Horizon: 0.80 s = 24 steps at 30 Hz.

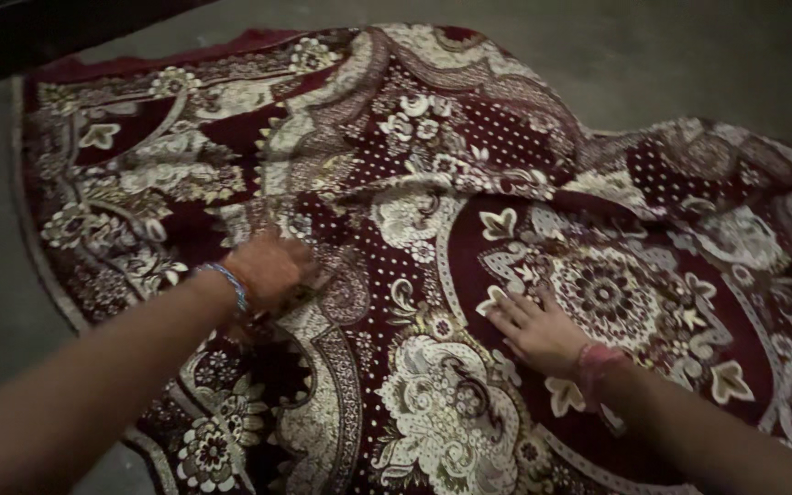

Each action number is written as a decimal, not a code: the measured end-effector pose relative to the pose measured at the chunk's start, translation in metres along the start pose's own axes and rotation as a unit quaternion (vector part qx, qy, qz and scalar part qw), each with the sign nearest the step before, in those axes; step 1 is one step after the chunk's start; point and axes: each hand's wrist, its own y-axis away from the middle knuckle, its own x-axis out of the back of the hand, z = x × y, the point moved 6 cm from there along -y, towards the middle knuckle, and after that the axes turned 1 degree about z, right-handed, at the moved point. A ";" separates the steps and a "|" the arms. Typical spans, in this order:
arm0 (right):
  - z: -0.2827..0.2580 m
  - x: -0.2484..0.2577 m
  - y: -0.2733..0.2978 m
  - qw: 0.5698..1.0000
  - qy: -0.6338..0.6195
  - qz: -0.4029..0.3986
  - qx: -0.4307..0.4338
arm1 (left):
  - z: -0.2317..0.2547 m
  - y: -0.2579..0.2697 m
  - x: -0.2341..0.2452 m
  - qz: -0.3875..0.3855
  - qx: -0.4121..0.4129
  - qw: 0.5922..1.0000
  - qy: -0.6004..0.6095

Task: The person straightens a large patterned carpet by smoothing it with their hands and pulling at the edges.

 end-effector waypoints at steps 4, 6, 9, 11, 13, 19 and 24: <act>-0.007 0.032 -0.022 0.983 0.024 0.177 0.039 | -0.080 0.015 -0.032 0.038 0.091 0.995 -0.007; -0.010 0.049 -0.029 0.985 -0.005 0.167 0.046 | -0.108 0.026 -0.050 -0.045 0.150 0.986 0.057; -0.022 0.092 -0.046 0.971 -0.065 0.210 0.095 | -0.137 0.043 -0.058 -0.081 0.197 0.967 0.139; -0.031 0.119 -0.059 0.965 -0.065 0.234 0.102 | -0.151 0.036 -0.058 -0.048 0.223 0.956 0.187; -0.040 0.149 -0.077 0.959 -0.014 0.264 0.098 | -0.164 0.015 -0.066 0.008 0.253 0.939 0.231; -0.047 0.275 -0.148 0.942 0.043 0.324 0.082 | -0.181 -0.093 -0.134 0.013 0.230 0.890 0.395; -0.035 0.323 -0.200 0.996 -0.060 0.021 -0.058 | -0.171 -0.162 -0.153 0.052 0.195 0.928 0.315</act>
